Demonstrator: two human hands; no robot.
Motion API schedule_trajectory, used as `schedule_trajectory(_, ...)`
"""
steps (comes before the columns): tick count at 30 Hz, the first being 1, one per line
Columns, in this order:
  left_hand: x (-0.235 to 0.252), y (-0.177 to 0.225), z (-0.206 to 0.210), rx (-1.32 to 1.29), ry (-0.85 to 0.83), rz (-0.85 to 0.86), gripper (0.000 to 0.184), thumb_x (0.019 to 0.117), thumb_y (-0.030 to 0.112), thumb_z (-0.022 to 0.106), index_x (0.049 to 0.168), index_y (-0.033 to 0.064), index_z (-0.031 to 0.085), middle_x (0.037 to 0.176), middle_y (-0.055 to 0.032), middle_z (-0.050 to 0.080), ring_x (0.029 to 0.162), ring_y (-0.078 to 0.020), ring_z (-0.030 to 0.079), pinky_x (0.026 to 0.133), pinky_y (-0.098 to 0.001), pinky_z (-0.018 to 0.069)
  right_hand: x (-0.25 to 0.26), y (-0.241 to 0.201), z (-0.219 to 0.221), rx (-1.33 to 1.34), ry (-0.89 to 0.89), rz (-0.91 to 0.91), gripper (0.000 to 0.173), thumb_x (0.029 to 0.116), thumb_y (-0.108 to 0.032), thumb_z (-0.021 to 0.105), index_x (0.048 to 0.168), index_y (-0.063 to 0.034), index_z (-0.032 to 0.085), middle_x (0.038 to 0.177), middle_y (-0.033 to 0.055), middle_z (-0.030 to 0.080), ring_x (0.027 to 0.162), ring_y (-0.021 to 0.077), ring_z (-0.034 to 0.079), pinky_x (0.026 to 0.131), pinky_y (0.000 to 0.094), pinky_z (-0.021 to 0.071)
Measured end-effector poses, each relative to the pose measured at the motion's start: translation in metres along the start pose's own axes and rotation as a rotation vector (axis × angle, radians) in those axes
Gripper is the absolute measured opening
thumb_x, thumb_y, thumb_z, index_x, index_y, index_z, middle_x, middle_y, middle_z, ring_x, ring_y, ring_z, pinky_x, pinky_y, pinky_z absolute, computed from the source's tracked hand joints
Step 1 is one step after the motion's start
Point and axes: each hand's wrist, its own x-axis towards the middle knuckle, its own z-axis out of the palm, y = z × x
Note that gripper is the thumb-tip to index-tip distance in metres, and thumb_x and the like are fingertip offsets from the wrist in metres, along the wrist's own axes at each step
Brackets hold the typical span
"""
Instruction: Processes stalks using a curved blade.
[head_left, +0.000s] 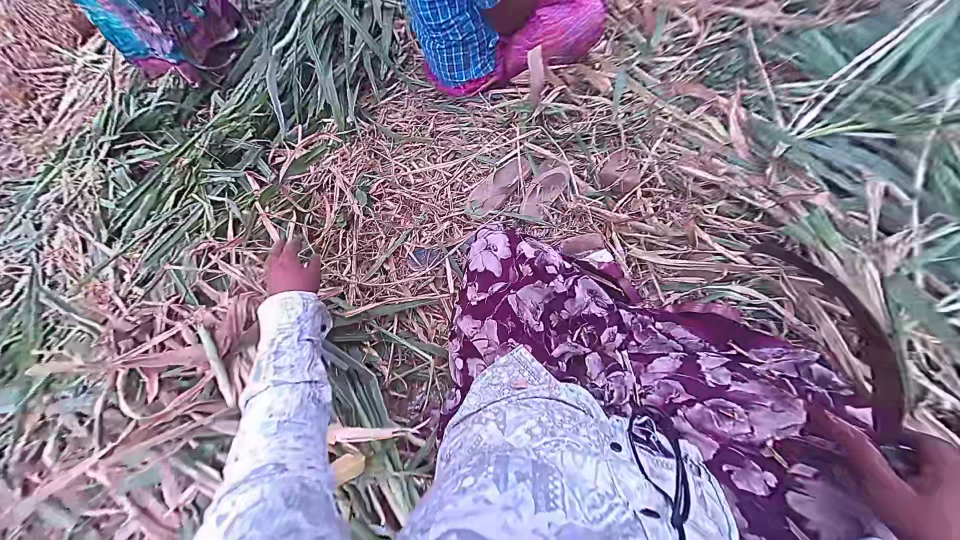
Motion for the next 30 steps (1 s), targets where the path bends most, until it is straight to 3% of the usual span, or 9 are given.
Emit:
schedule_trajectory(4, 0.027, 0.181, 0.049, -0.128, -0.127, 0.505, 0.044, 0.1032, 0.016, 0.061, 0.144, 0.0005, 0.056, 0.156, -0.0277, 0.043, 0.145, -0.0492, 0.041, 0.116, -0.0682, 0.033, -0.043, 0.025, 0.01, 0.054, 0.041, 0.133, 0.057, 0.1006, -0.041, 0.059, 0.126, 0.009, 0.06, 0.105, 0.0393, 0.065, 0.099, 0.0584, 0.063, 0.087, 0.0775, 0.0418)
schedule_trajectory(8, 0.0, 0.36, 0.127, -0.187, -0.412, 0.992, 0.039, 0.1035, 0.016, 0.061, 0.14, 0.0026, 0.061, 0.14, -0.0241, 0.061, 0.129, -0.0428, 0.06, 0.111, -0.0612, 0.0437, -0.062, 0.027, 0.037, 0.083, 0.077, 0.22, 0.055, 0.0992, -0.039, 0.064, 0.127, 0.0089, 0.06, 0.099, 0.0375, 0.066, 0.093, 0.0571, 0.064, 0.081, 0.0771, 0.0439)
schedule_trajectory(13, -0.044, 0.511, 0.242, 0.117, -0.683, 1.087, 0.037, 0.1038, 0.025, 0.06, 0.135, 0.0051, 0.065, 0.137, -0.0233, 0.063, 0.132, -0.0426, 0.058, 0.11, -0.0642, 0.0439, -0.049, 0.024, 0.053, 0.04, 0.182, 0.307, 0.056, 0.0992, -0.05, 0.055, 0.114, 0.0029, 0.067, 0.087, 0.0309, 0.068, 0.086, 0.0545, 0.066, 0.074, 0.0742, 0.0455)
schedule_trajectory(17, -0.05, 0.538, 0.32, 0.304, -0.693, 0.861, 0.052, 0.0919, 0.025, 0.074, 0.139, 0.0051, 0.061, 0.142, -0.0274, 0.058, 0.133, -0.0493, 0.053, 0.106, -0.072, 0.0424, -0.044, 0.016, 0.055, 0.047, 0.246, 0.404, 0.054, 0.0984, -0.05, 0.054, 0.106, 0.0022, 0.068, 0.083, 0.0281, 0.068, 0.083, 0.0513, 0.067, 0.072, 0.0719, 0.0462)
schedule_trajectory(20, -0.048, 0.538, 0.35, 0.354, -0.746, 0.799, 0.061, 0.0935, 0.025, 0.07, 0.148, 0.005, 0.053, 0.148, -0.0271, 0.053, 0.139, -0.0476, 0.048, 0.113, -0.0712, 0.0343, -0.045, 0.015, 0.058, 0.033, 0.268, 0.43, 0.055, 0.0985, -0.048, 0.055, 0.107, 0.0042, 0.068, 0.084, 0.0285, 0.069, 0.084, 0.0514, 0.068, 0.075, 0.0714, 0.0473)
schedule_trajectory(22, -0.044, 0.535, 0.366, 0.347, -0.739, 0.833, 0.056, 0.0926, 0.026, 0.072, 0.143, 0.0053, 0.059, 0.147, -0.0258, 0.055, 0.14, -0.046, 0.047, 0.117, -0.0715, 0.0273, -0.042, 0.014, 0.059, 0.019, 0.279, 0.426, 0.055, 0.0977, -0.049, 0.056, 0.104, 0.0048, 0.068, 0.081, 0.0272, 0.068, 0.08, 0.0502, 0.068, 0.071, 0.0698, 0.0483)
schedule_trajectory(24, -0.039, 0.535, 0.364, 0.377, -0.767, 0.897, 0.049, 0.0986, 0.029, 0.066, 0.143, 0.0089, 0.06, 0.149, -0.0261, 0.052, 0.142, -0.0469, 0.045, 0.116, -0.0723, 0.029, -0.035, 0.012, 0.053, 0.01, 0.25, 0.431, 0.055, 0.0982, -0.05, 0.054, 0.103, 0.0029, 0.068, 0.081, 0.0259, 0.068, 0.079, 0.0491, 0.068, 0.069, 0.0689, 0.0484)
schedule_trajectory(26, -0.033, 0.531, 0.352, 0.399, -0.753, 0.933, 0.046, 0.1042, 0.032, 0.058, 0.145, 0.0105, 0.058, 0.148, -0.0268, 0.053, 0.136, -0.0484, 0.052, 0.109, -0.0706, 0.0405, -0.031, 0.007, 0.049, 0.016, 0.191, 0.449, 0.052, 0.0998, -0.049, 0.054, 0.109, 0.0011, 0.068, 0.084, 0.0263, 0.069, 0.083, 0.0496, 0.068, 0.071, 0.0692, 0.0484)
schedule_trajectory(30, -0.022, 0.528, 0.273, 0.379, -0.569, 0.867, 0.043, 0.1077, 0.027, 0.049, 0.144, 0.0036, 0.055, 0.143, -0.027, 0.057, 0.128, -0.0496, 0.058, 0.102, -0.0696, 0.046, -0.03, 0.004, 0.045, 0.038, 0.151, 0.444, 0.051, 0.1006, -0.046, 0.055, 0.109, 0.0022, 0.067, 0.086, 0.0281, 0.068, 0.086, 0.0503, 0.068, 0.074, 0.0692, 0.0487)
